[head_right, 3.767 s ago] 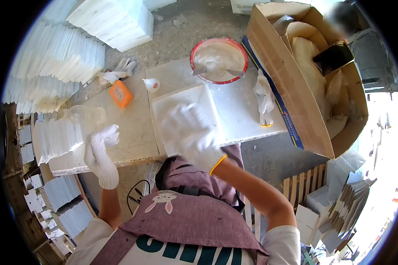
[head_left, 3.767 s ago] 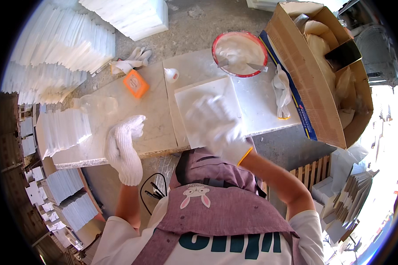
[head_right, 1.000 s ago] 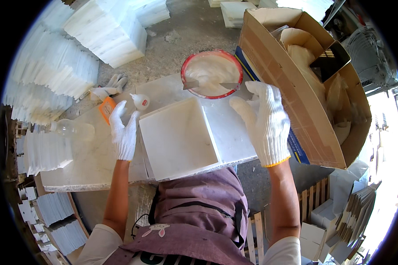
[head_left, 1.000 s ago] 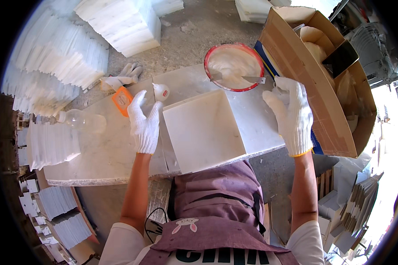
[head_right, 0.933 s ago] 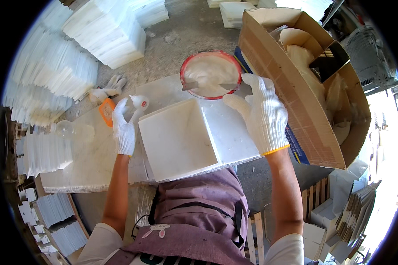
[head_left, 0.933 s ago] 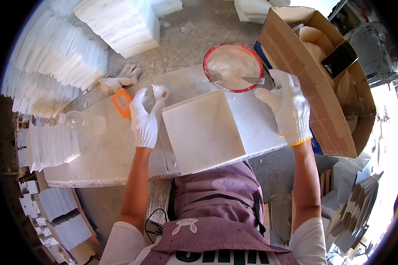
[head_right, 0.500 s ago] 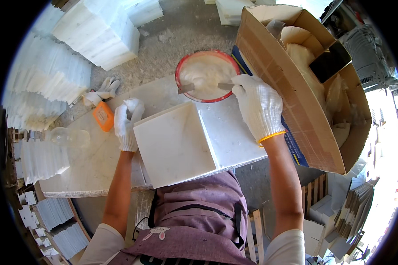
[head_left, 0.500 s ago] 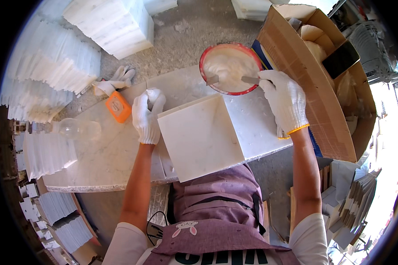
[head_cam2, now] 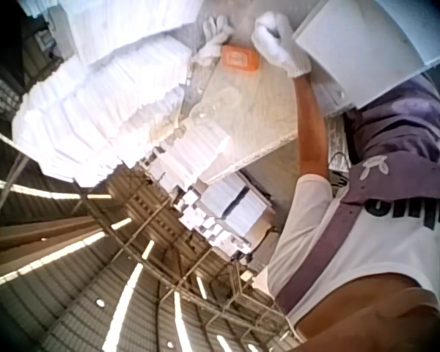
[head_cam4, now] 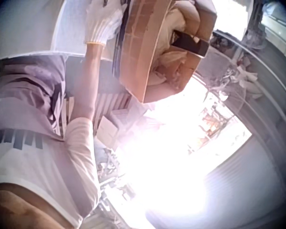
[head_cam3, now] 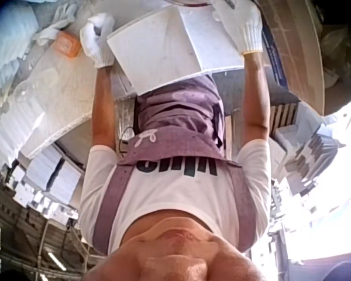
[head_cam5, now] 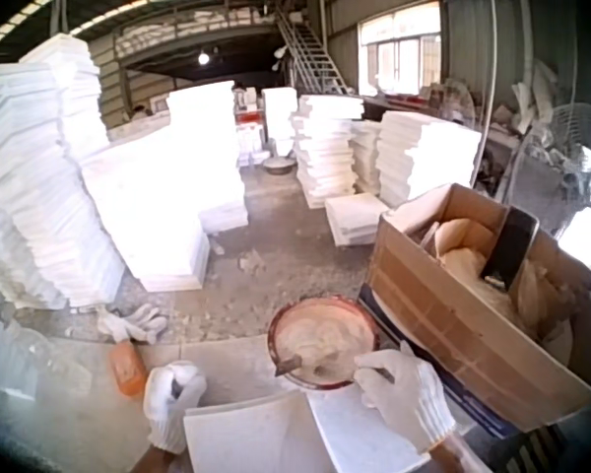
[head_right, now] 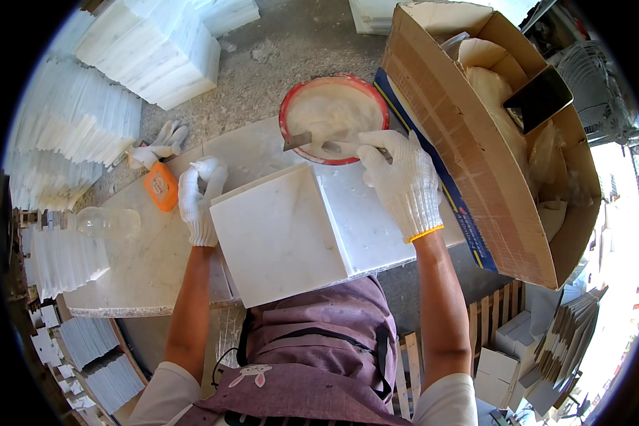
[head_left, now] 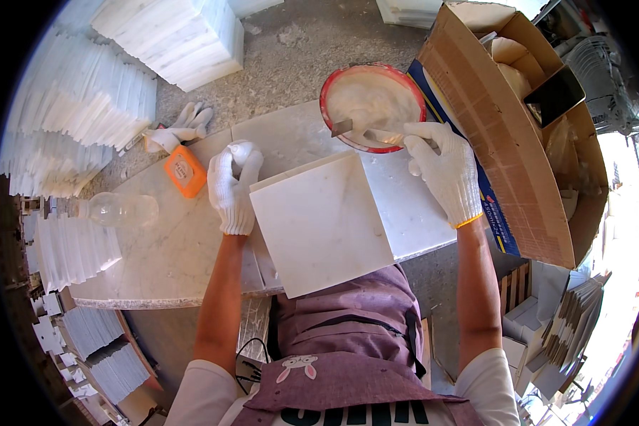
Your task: The person applies white adhesive from a red-rimmed container onto white rectangular foam blocks using a metal spatula. They spread the adhesive evenly across the surface, then pick up a second foam block and press it onto the first to form a joined unit. The person repeats this process, handling the blocks and adhesive in a repetitive assembly sequence.
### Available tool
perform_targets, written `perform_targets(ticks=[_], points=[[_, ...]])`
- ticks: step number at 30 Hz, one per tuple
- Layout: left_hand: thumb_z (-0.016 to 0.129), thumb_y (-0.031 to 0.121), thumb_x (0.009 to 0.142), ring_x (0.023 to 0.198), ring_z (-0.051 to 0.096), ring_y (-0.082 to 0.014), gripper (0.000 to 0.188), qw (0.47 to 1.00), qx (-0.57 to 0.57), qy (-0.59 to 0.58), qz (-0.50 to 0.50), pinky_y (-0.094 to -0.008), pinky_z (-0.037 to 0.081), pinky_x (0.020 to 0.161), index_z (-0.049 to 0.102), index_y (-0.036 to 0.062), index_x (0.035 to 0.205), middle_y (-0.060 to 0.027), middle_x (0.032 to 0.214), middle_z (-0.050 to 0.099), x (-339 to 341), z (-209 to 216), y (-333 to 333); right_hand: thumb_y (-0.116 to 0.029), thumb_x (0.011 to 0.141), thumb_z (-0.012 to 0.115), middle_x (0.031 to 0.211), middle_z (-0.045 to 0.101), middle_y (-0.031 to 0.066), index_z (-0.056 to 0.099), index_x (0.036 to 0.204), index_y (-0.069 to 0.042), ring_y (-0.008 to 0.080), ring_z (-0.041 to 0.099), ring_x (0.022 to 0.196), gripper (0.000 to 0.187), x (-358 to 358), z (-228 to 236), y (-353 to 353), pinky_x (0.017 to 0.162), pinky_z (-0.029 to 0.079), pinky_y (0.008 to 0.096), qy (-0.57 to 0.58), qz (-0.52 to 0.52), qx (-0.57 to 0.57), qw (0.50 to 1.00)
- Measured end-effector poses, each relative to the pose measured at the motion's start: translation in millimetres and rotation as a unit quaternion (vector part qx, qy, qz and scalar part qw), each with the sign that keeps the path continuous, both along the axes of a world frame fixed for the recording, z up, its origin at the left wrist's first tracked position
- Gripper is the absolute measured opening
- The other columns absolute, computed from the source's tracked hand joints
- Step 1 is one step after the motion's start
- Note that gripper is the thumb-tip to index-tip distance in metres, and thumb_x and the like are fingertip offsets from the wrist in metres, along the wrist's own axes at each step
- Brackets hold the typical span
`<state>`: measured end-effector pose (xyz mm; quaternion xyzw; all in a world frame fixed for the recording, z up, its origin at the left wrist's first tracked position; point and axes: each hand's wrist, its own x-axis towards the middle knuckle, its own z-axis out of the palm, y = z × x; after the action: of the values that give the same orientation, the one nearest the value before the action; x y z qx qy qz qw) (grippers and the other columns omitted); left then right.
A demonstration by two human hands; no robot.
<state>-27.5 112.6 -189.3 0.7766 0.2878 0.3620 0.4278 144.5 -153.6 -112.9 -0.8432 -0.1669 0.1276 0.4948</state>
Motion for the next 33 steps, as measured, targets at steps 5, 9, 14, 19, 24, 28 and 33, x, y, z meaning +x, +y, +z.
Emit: perform_targets(ticks=[5,9,14,19,24,28,33], points=[[0.075,0.014,0.086,0.082,0.057,-0.0111,0.020,1.000,0.007,-0.012,-0.003,-0.0278,0.048,0.076,0.070,0.0038,0.102,-0.0019,0.093,0.062,0.8,-3.0,0.6,-0.023,0.089,0.064,0.082,0.071,0.0102,0.072,0.110,-0.002,0.0147,0.068,0.063,0.030,2.3,-2.1,-1.0,0.065,0.050,0.0282,0.034,0.015,-0.003,0.999],[0.075,0.015,0.086,0.081,0.056,-0.0118,0.020,1.000,0.017,0.003,0.003,-0.0279,0.047,0.076,0.070,0.0038,0.102,-0.0023,0.093,0.062,0.8,-0.9,0.0,-0.022,0.090,0.065,0.080,0.069,0.0077,0.072,0.110,-0.002,0.0126,0.066,0.062,0.030,1.9,-1.5,-0.2,0.063,0.049,0.0270,0.064,0.002,0.014,0.998],[0.075,0.017,0.087,0.080,0.055,-0.0127,0.021,0.999,0.031,-0.011,0.001,-0.0285,0.047,0.075,0.069,0.0039,0.102,-0.0028,0.093,0.061,0.6,-5.8,2.9,-0.017,0.090,0.067,0.077,0.066,0.0058,0.072,0.108,0.000,0.0109,0.064,0.062,0.026,-0.7,0.1,0.5,0.060,0.047,0.0255,0.081,-0.019,0.055,0.995],[0.075,0.020,0.087,0.081,0.053,-0.0130,0.023,0.997,0.035,0.059,0.027,-0.0292,0.045,0.073,0.068,0.0030,0.102,-0.0024,0.091,0.058,3.0,8.0,-1.9,-0.015,0.091,0.067,0.083,0.068,0.0059,0.072,0.106,0.002,0.0097,0.063,0.061,0.023,-6.9,3.4,-5.3,0.057,0.047,0.0252,0.041,-0.031,0.077,0.996],[0.075,0.020,0.088,0.081,0.052,-0.0128,0.023,1.000,0.023,0.012,0.005,-0.0288,0.044,0.074,0.068,0.0028,0.101,-0.0018,0.089,0.056,1.0,-3.8,4.3,-0.012,0.093,0.067,0.087,0.071,0.0077,0.071,0.111,0.001,0.0077,0.063,0.062,0.023,-36.4,11.7,-29.5,0.053,0.045,0.0211,0.058,-0.059,0.124,0.989],[0.075,0.020,0.088,0.081,0.051,-0.0126,0.024,0.999,0.033,0.020,0.015,-0.0287,0.044,0.074,0.068,0.0030,0.102,-0.0019,0.089,0.056,-0.8,-5.9,5.7,-0.010,0.094,0.066,0.086,0.072,0.0092,0.070,0.115,0.000,0.0065,0.064,0.063,0.024,-82.4,21.3,-57.3,0.051,0.046,0.0181,0.146,-0.113,0.101,0.978],[0.076,0.020,0.088,0.085,0.055,-0.0131,0.026,0.998,0.031,-0.053,-0.008,-0.0299,0.046,0.077,0.068,0.0039,0.107,-0.0029,0.095,0.059,-4.3,-24.9,16.8,-0.009,0.095,0.065,0.089,0.073,0.0094,0.069,0.116,0.002,0.0062,0.064,0.062,0.024,-132.8,14.5,-86.3,0.051,0.048,0.0186,0.195,-0.182,0.108,0.958]])
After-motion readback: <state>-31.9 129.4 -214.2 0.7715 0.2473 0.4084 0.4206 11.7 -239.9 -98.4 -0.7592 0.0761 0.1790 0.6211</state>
